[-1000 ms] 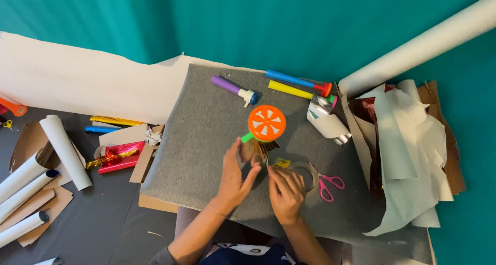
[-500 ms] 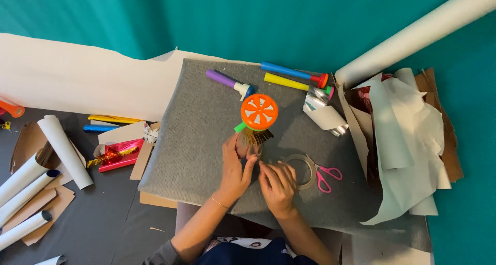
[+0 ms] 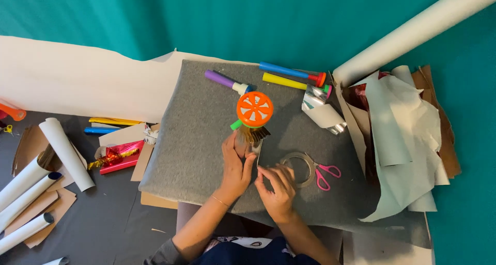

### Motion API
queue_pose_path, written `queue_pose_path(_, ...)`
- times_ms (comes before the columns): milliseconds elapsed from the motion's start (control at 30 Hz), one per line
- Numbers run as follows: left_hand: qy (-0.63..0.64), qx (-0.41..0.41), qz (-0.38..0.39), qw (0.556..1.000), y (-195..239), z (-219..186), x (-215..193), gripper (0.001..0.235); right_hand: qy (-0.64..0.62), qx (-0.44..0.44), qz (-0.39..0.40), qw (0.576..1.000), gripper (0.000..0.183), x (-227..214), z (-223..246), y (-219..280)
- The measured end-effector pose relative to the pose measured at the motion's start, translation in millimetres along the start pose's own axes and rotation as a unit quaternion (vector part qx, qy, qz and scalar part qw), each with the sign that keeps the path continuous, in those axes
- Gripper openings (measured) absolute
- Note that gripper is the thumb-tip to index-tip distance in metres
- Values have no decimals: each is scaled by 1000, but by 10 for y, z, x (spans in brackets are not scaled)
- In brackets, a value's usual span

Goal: A person is seen assembling a colorful toy by cutting pieces of adhesive tape and using them to secure gold foil around a central plastic structure.

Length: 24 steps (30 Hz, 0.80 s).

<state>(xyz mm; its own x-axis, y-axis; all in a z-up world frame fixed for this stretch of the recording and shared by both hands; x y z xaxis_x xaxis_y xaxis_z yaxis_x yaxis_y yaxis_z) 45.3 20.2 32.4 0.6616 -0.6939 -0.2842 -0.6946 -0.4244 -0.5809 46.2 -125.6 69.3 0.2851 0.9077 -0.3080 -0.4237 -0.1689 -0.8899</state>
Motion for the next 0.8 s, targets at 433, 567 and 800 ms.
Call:
queue_pose_path(433,59,26,6,998,-231,-257,-156,94,-151,199,-7,968,19,14,-338,-536)
queue_pose_path(567,45,30,-1,999,-256,-56,-99,87,-205,243,14,948,28,249,-526,-477)
queue_pose_path(800,78,11,57,995,-175,275,-29,71,-233,216,6,948,13,263,-483,-721)
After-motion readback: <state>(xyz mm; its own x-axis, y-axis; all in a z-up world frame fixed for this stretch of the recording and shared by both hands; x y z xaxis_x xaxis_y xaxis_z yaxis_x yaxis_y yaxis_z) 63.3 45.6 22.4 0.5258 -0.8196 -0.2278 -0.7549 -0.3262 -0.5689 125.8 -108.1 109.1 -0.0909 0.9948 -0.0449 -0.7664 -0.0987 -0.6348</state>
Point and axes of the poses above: each hand's wrist, its own y-axis away from the middle knuckle, its own x-axis out of the palm, z = x × y, the point moved 6 cm from there along -y, towards the middle knuckle, and after that the axes turned 6 degrees about -z, right-handed, at the moved point
